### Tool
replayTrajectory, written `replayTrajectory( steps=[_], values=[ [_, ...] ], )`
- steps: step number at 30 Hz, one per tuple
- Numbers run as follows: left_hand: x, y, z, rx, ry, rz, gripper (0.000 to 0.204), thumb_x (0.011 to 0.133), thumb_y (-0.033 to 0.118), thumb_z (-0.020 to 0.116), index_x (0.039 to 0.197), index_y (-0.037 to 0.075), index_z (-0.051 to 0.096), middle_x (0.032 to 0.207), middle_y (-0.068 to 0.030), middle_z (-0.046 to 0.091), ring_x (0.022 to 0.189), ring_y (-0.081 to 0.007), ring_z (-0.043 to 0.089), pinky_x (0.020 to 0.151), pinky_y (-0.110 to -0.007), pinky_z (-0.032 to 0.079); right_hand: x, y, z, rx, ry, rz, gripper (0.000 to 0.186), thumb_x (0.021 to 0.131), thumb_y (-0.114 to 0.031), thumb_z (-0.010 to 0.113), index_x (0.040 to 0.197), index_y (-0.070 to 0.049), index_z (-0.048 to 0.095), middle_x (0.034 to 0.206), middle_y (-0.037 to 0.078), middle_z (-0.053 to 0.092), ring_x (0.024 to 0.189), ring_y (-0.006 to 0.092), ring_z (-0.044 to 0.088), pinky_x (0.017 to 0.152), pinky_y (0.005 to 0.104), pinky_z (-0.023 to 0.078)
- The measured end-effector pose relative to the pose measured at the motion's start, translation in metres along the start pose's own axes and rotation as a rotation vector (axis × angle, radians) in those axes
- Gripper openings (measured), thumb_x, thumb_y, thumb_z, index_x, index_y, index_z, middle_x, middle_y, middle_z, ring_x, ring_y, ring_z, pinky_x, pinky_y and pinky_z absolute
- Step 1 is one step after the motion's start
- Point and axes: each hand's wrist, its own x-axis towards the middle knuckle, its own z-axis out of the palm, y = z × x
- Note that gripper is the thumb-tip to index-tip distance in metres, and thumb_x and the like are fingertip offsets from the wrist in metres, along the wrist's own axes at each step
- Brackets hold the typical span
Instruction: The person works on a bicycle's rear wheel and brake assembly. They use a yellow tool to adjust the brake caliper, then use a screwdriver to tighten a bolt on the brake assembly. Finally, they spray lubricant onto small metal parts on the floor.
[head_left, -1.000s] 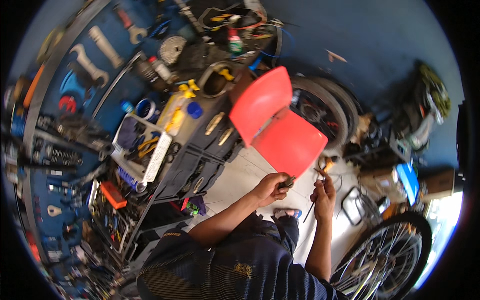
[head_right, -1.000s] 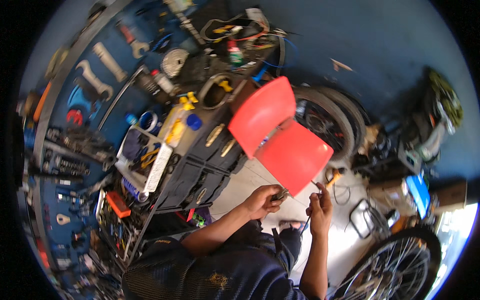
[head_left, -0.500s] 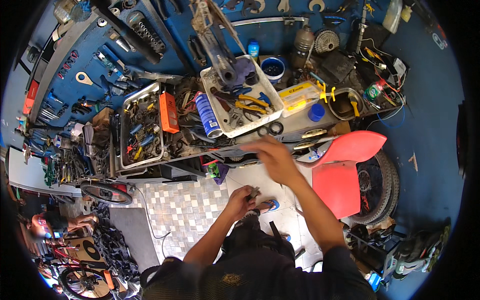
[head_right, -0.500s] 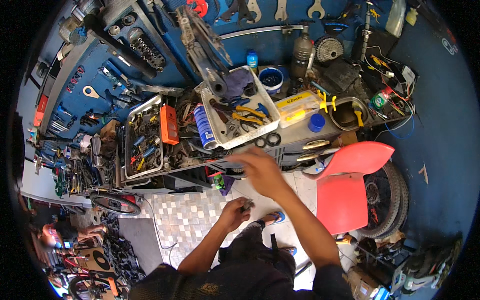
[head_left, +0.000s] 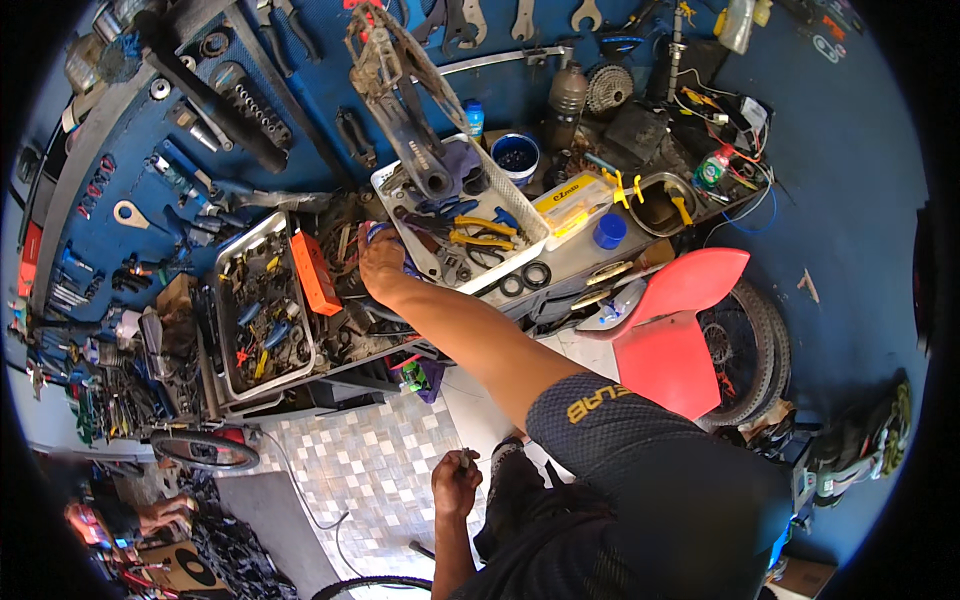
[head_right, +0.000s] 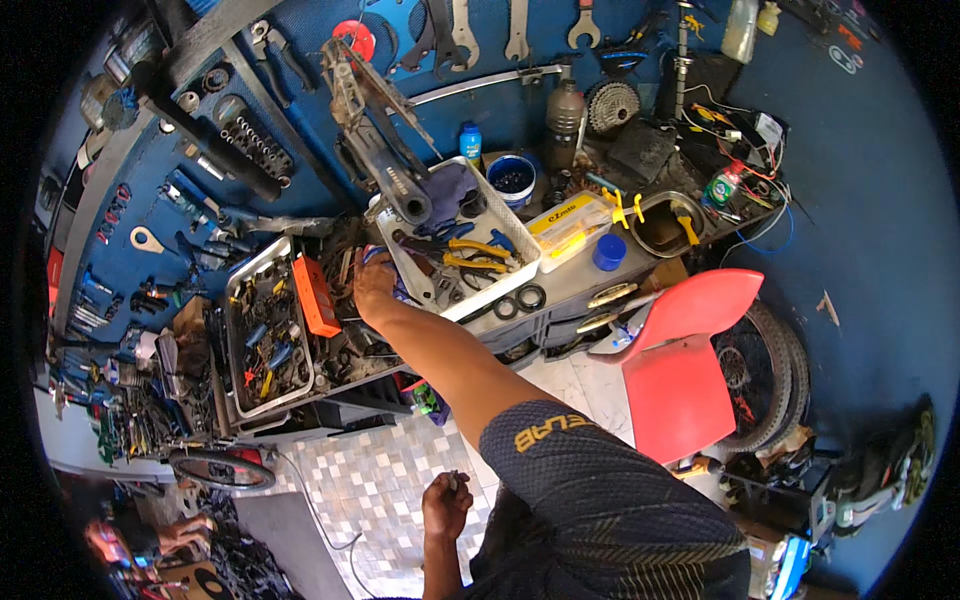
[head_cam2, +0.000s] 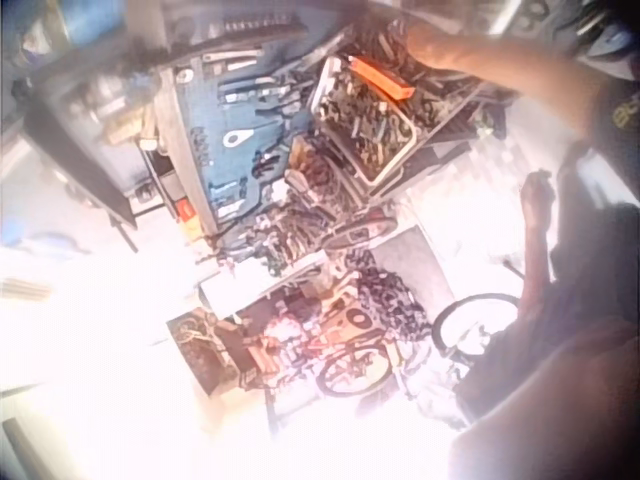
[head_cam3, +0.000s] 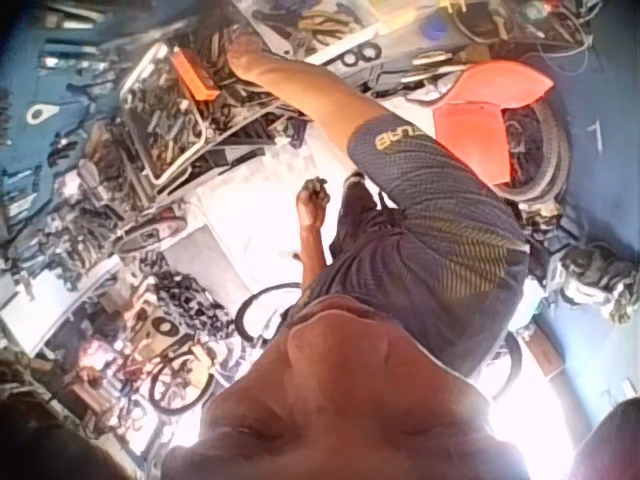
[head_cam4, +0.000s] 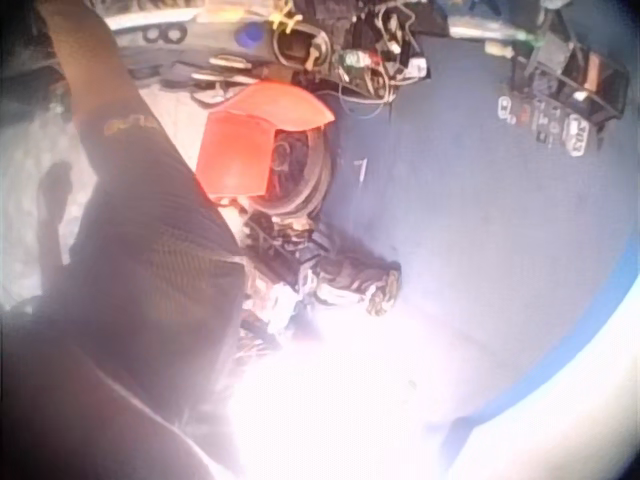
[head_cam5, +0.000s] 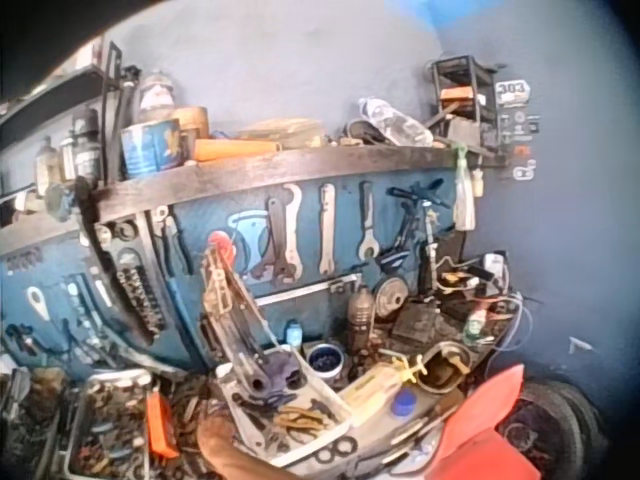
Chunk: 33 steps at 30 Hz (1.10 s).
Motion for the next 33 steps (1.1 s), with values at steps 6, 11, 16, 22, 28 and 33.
replayTrajectory(
  steps=[6, 11, 16, 22, 28, 33],
  values=[
    [-0.002, 0.006, -0.006, 0.039, -0.015, 0.006, 0.016, 0.099, 0.022, 0.064, 0.103, 0.007, 0.064, 0.105, -0.0162, 0.070, 0.071, -0.0161, 0.055, 0.058, -0.030, 0.045, -0.010, 0.011, -0.054, 0.222, -0.111, -0.079, 0.096, 0.090, -0.029, 0.074, 0.166, 0.000, 0.024, 0.124, 0.018, 0.074, 0.112, 0.0327, 0.073, 0.084, 0.0470, 0.060],
    [0.015, 0.011, 0.002, 0.120, -0.056, -0.115, 0.018, 0.097, 0.024, 0.067, 0.104, 0.007, 0.063, 0.104, -0.0150, 0.069, 0.070, -0.0150, 0.053, 0.057, -0.029, 0.043, -0.071, 0.032, -0.113, 0.431, -0.244, -0.338, 0.120, 0.066, -0.045, 0.086, 0.158, 0.008, 0.032, 0.118, 0.023, 0.074, 0.105, 0.0356, 0.074, 0.087, 0.0436, 0.060],
    [0.050, -0.004, 0.027, 0.314, -0.249, -0.323, 0.022, 0.096, 0.029, 0.071, 0.101, 0.009, 0.064, 0.102, -0.0112, 0.069, 0.068, -0.0147, 0.053, 0.058, -0.028, 0.041, -0.203, 0.128, -0.133, 0.925, -0.335, -0.382, 0.122, 0.063, -0.041, 0.087, 0.159, 0.004, 0.026, 0.117, 0.029, 0.071, 0.108, 0.0424, 0.071, 0.092, 0.0457, 0.057],
    [0.084, -0.076, 0.060, 0.717, -0.462, -0.743, 0.015, 0.105, 0.023, 0.062, 0.109, 0.008, 0.061, 0.103, -0.0144, 0.068, 0.067, -0.0143, 0.056, 0.054, -0.027, 0.043, -0.430, 0.289, -0.088, 1.368, 0.124, 0.159, 0.101, 0.065, -0.037, 0.089, 0.147, 0.002, 0.044, 0.120, 0.025, 0.070, 0.112, 0.0366, 0.070, 0.099, 0.0424, 0.054],
    [0.071, -0.185, 0.133, 1.118, -0.760, -0.902, 0.013, 0.102, 0.015, 0.057, 0.103, 0.003, 0.059, 0.093, -0.0122, 0.070, 0.060, -0.0102, 0.051, 0.050, -0.027, 0.041, -0.686, 0.378, 0.018, 1.355, 0.850, 0.839, 0.099, 0.069, -0.026, 0.091, 0.155, -0.012, 0.044, 0.129, 0.016, 0.066, 0.121, 0.0286, 0.064, 0.106, 0.0402, 0.049],
    [0.008, -0.324, 0.159, 1.354, -0.892, -1.010, 0.010, 0.104, 0.012, 0.057, 0.099, 0.005, 0.060, 0.082, -0.0040, 0.060, 0.061, -0.0069, 0.049, 0.051, -0.025, 0.040, -0.838, 0.404, 0.172, 1.346, 1.145, 1.385, 0.083, 0.067, -0.022, 0.092, 0.140, -0.008, 0.054, 0.123, 0.013, 0.067, 0.115, 0.0254, 0.064, 0.103, 0.0390, 0.050]
  ],
)
